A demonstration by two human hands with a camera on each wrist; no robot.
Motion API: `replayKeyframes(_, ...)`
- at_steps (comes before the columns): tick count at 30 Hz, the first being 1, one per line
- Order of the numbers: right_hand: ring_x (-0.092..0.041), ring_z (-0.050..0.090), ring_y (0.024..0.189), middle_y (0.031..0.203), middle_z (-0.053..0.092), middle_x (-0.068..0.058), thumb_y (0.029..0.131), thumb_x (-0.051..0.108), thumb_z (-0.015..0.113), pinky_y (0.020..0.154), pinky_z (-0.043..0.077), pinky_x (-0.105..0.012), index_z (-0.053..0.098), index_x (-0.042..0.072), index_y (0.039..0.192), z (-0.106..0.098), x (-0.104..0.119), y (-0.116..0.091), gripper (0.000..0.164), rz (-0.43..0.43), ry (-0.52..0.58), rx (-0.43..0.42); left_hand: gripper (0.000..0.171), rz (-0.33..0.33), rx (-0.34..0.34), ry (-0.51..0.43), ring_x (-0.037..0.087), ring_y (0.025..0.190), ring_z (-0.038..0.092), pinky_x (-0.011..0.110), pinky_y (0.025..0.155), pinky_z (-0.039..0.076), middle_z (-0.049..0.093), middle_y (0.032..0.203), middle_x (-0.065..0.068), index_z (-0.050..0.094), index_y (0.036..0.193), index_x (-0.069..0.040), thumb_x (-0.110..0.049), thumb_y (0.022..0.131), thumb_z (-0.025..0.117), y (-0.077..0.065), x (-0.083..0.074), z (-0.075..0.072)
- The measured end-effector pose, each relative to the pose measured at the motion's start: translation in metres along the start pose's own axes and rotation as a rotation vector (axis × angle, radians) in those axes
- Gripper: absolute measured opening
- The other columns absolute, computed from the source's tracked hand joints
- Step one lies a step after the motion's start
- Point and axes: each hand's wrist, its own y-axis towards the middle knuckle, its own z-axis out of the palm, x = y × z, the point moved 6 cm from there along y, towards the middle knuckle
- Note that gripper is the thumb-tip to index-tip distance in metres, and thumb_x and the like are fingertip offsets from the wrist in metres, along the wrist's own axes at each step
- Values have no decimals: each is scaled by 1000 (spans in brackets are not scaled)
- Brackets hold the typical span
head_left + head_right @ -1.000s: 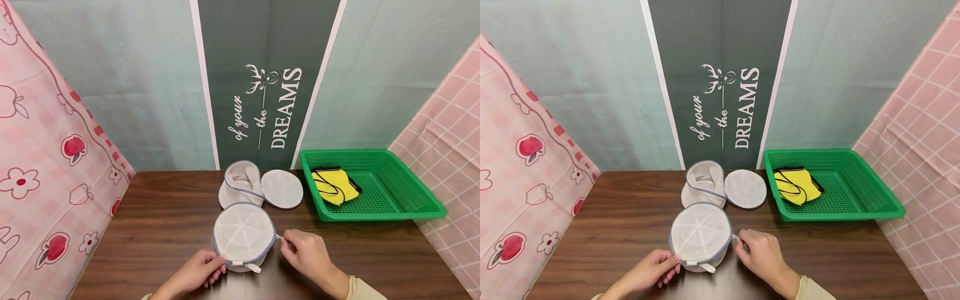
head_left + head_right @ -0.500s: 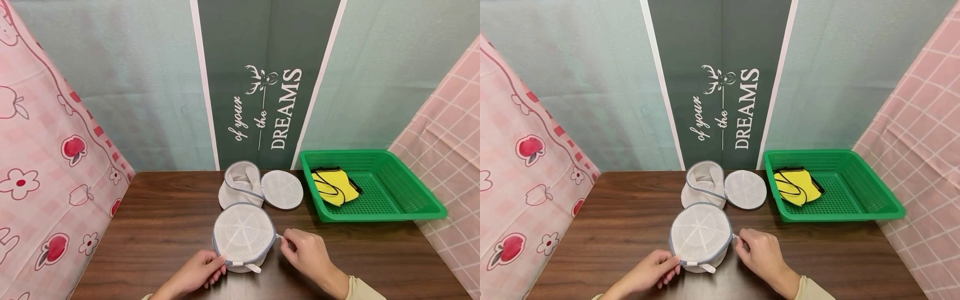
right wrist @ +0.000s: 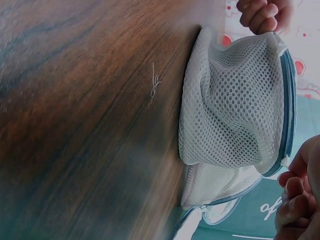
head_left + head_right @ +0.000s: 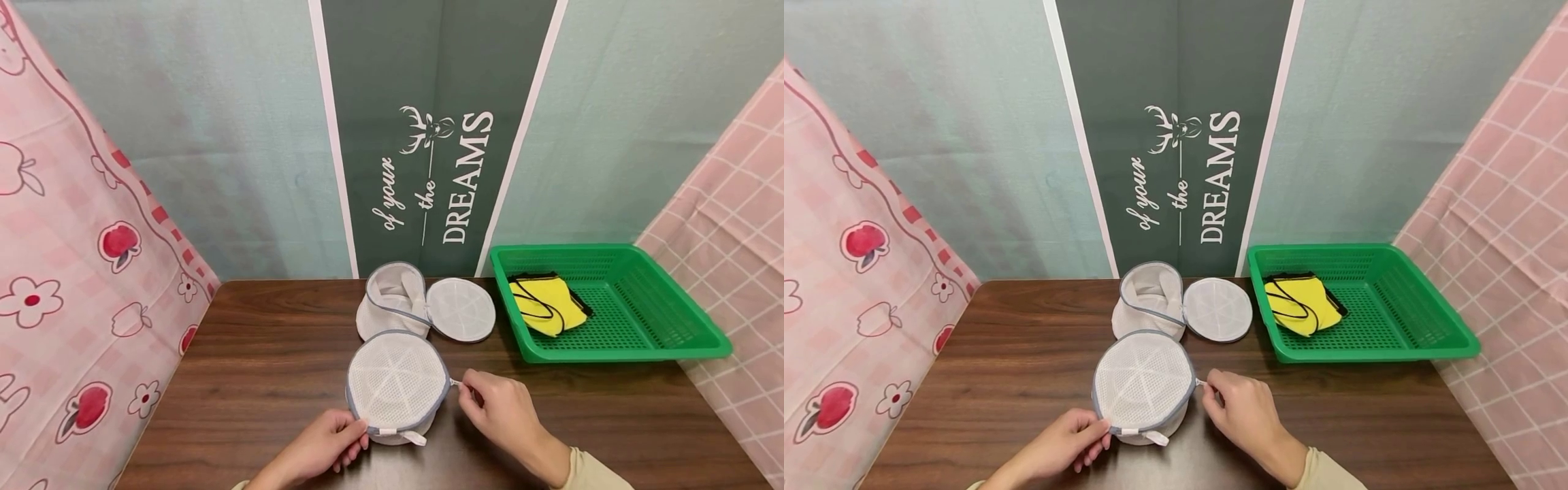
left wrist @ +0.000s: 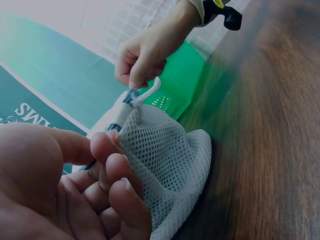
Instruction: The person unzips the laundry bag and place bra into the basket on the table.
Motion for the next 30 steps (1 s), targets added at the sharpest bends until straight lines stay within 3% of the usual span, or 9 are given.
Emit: replayKeyframes(30, 7, 29, 52, 60, 32, 21, 73, 10, 67, 45, 22, -14, 47, 28, 67, -2, -1, 1, 28, -6, 2, -12, 38, -20, -18, -5, 6, 54, 47, 18, 45, 40, 53, 64, -1, 64, 85, 9, -21, 106, 52, 1, 2, -3)
